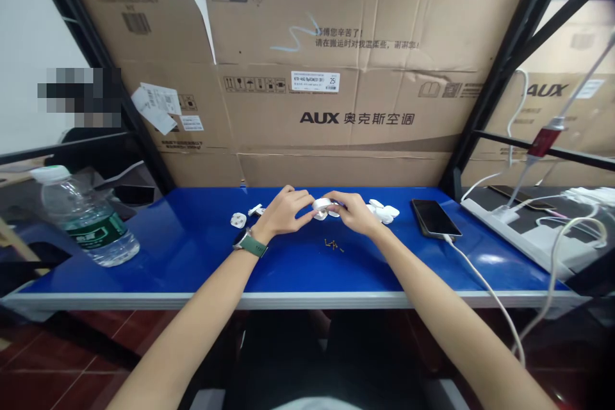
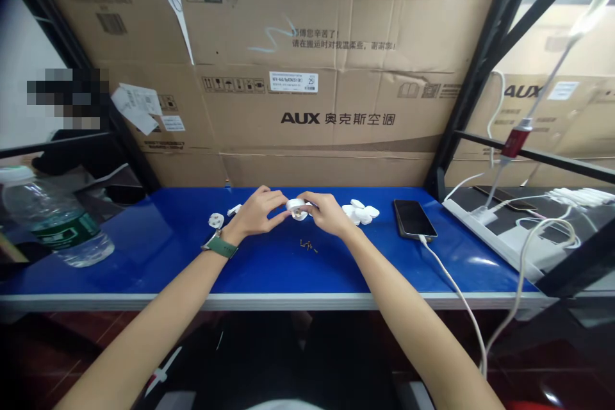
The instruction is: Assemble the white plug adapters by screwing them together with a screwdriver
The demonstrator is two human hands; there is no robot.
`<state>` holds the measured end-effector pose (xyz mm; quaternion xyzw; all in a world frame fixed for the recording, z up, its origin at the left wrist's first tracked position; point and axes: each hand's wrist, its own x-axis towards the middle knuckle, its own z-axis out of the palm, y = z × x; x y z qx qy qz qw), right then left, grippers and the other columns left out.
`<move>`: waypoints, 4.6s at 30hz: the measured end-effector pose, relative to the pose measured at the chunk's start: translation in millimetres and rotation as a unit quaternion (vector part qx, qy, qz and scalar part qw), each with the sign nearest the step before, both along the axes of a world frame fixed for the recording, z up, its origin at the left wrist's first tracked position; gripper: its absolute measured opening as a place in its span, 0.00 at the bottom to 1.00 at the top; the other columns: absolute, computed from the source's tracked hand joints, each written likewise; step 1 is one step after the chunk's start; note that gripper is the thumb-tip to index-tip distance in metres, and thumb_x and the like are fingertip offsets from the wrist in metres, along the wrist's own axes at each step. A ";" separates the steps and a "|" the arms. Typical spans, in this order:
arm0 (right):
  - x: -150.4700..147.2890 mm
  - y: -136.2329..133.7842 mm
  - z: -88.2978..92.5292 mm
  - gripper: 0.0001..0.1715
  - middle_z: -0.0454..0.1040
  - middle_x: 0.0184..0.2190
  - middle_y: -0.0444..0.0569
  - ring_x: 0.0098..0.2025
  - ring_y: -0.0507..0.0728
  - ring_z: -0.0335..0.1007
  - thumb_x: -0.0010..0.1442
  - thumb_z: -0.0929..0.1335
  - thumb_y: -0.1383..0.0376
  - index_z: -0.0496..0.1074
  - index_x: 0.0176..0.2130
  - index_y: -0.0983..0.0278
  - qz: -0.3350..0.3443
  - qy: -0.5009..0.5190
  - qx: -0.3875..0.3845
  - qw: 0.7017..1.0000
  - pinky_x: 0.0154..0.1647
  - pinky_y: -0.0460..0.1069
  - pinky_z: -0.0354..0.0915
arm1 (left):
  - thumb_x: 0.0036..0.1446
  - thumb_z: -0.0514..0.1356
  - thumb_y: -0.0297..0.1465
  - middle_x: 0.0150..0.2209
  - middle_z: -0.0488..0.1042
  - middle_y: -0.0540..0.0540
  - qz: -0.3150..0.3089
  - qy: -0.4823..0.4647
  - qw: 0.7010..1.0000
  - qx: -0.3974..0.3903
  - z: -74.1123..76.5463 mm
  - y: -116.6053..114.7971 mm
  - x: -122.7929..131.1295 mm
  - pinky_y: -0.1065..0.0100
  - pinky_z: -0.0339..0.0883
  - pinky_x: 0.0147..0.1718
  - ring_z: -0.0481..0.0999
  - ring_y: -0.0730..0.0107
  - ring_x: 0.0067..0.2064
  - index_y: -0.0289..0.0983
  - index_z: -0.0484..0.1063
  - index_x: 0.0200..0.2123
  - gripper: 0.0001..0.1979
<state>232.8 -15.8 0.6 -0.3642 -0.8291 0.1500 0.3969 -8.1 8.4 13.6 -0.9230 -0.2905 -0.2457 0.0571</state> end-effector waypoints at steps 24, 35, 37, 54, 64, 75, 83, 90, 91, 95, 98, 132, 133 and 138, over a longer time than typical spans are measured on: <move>7.6 14.5 -22.7 0.13 0.78 0.23 0.46 0.31 0.57 0.75 0.68 0.64 0.66 0.76 0.49 0.63 -0.045 -0.162 -0.220 0.961 0.37 0.47 0.63 | 0.63 0.62 0.43 0.40 0.75 0.48 -0.059 0.002 0.988 -0.146 -12.9 3.2 5.6 0.66 0.62 0.33 0.71 0.69 0.33 0.41 0.73 0.47 0.14; 10.2 0.9 0.0 0.07 0.78 0.27 0.45 0.29 0.53 0.72 0.62 0.70 0.65 0.79 0.38 0.63 0.013 -0.125 -0.084 0.988 0.34 0.45 0.60 | 0.65 0.62 0.44 0.49 0.75 0.44 -0.097 0.028 0.987 -0.127 -19.4 7.5 10.2 0.60 0.66 0.48 0.76 0.58 0.49 0.44 0.76 0.51 0.16; 14.2 -1.2 4.1 0.08 0.77 0.23 0.43 0.26 0.53 0.73 0.60 0.72 0.63 0.81 0.39 0.63 0.076 -0.151 -0.148 0.974 0.34 0.46 0.62 | 0.64 0.62 0.45 0.49 0.75 0.44 -0.096 0.035 0.986 -0.131 -19.6 8.1 9.9 0.60 0.66 0.48 0.76 0.58 0.49 0.45 0.78 0.50 0.16; 16.3 -1.1 4.4 0.07 0.81 0.29 0.46 0.30 0.54 0.75 0.60 0.71 0.64 0.81 0.38 0.62 0.077 -0.194 -0.165 0.964 0.36 0.47 0.64 | 0.66 0.60 0.45 0.58 0.71 0.43 -0.079 0.068 0.986 -0.127 -22.9 7.2 9.5 0.54 0.60 0.57 0.71 0.53 0.57 0.48 0.74 0.56 0.19; 11.2 3.8 -2.3 0.08 0.83 0.38 0.46 0.41 0.56 0.78 0.57 0.71 0.71 0.80 0.37 0.62 0.036 -0.091 -0.044 0.994 0.46 0.48 0.67 | 0.63 0.62 0.49 0.57 0.71 0.42 -0.060 0.056 0.987 -0.139 -25.8 8.7 9.9 0.54 0.60 0.53 0.70 0.53 0.53 0.45 0.71 0.57 0.24; 2.1 4.6 -9.4 0.06 0.80 0.38 0.48 0.42 0.56 0.76 0.59 0.71 0.72 0.79 0.37 0.62 0.045 -0.106 0.011 0.993 0.47 0.49 0.67 | 0.64 0.60 0.51 0.59 0.68 0.43 -0.046 0.051 0.988 -0.139 -32.9 14.1 11.8 0.52 0.57 0.54 0.66 0.53 0.53 0.44 0.74 0.50 0.20; -4.7 7.1 -19.0 0.07 0.77 0.45 0.51 0.47 0.59 0.74 0.58 0.73 0.71 0.80 0.38 0.61 -0.004 -0.147 0.010 0.989 0.50 0.50 0.66 | 0.63 0.61 0.51 0.58 0.68 0.44 -0.042 0.043 0.989 -0.136 -31.6 10.9 13.6 0.51 0.58 0.54 0.66 0.53 0.54 0.43 0.74 0.45 0.19; -3.9 13.8 -23.1 0.05 0.77 0.42 0.50 0.45 0.58 0.74 0.58 0.74 0.71 0.80 0.36 0.61 -0.003 -0.123 -0.002 0.992 0.49 0.50 0.66 | 0.63 0.61 0.52 0.57 0.68 0.43 -0.045 0.035 0.989 -0.136 -33.3 12.8 13.4 0.51 0.58 0.55 0.65 0.52 0.55 0.43 0.74 0.46 0.19; -3.7 14.9 -23.8 0.06 0.77 0.42 0.50 0.45 0.58 0.74 0.57 0.74 0.71 0.80 0.36 0.62 0.000 -0.119 -0.006 0.993 0.49 0.50 0.66 | 0.63 0.61 0.51 0.57 0.68 0.43 -0.046 0.033 0.989 -0.136 -33.5 12.9 13.3 0.51 0.58 0.55 0.65 0.52 0.55 0.43 0.74 0.46 0.19; -4.0 17.8 -25.5 0.07 0.78 0.41 0.49 0.45 0.57 0.74 0.56 0.75 0.73 0.81 0.35 0.62 0.003 -0.110 -0.010 0.994 0.49 0.50 0.65 | 0.62 0.62 0.51 0.56 0.68 0.43 -0.049 0.024 0.989 -0.138 -33.9 13.1 13.2 0.51 0.58 0.54 0.66 0.53 0.54 0.43 0.74 0.45 0.19; -4.4 18.4 -25.4 0.07 0.78 0.39 0.48 0.43 0.56 0.74 0.55 0.75 0.73 0.81 0.34 0.62 0.003 -0.111 -0.011 0.994 0.47 0.49 0.65 | 0.62 0.62 0.50 0.57 0.68 0.44 -0.048 0.027 0.989 -0.138 -34.3 13.4 13.1 0.52 0.58 0.54 0.66 0.53 0.54 0.43 0.74 0.46 0.19; -11.3 -6.5 11.4 0.21 0.56 0.29 0.44 0.28 0.54 0.54 0.66 0.66 0.50 0.56 0.32 0.59 0.188 0.433 -0.219 0.854 0.31 0.50 0.60 | 0.61 0.64 0.50 0.54 0.70 0.45 -0.039 0.027 0.990 -0.136 -32.8 11.3 14.2 0.54 0.57 0.53 0.68 0.54 0.52 0.45 0.76 0.47 0.19; -12.5 -7.1 11.6 0.21 0.55 0.29 0.44 0.28 0.54 0.52 0.66 0.66 0.50 0.56 0.31 0.59 0.203 0.450 -0.229 0.839 0.31 0.50 0.60 | 0.61 0.64 0.50 0.54 0.70 0.45 -0.039 0.028 0.990 -0.136 -32.9 11.4 14.2 0.54 0.57 0.53 0.67 0.54 0.53 0.45 0.75 0.47 0.19; -18.9 -5.9 6.0 0.21 0.54 0.27 0.44 0.28 0.54 0.51 0.64 0.68 0.53 0.57 0.28 0.61 0.237 0.474 -0.255 0.809 0.30 0.49 0.56 | 0.61 0.63 0.50 0.55 0.69 0.45 -0.037 0.026 0.989 -0.138 -34.1 11.6 13.9 0.54 0.57 0.54 0.67 0.54 0.53 0.45 0.75 0.48 0.19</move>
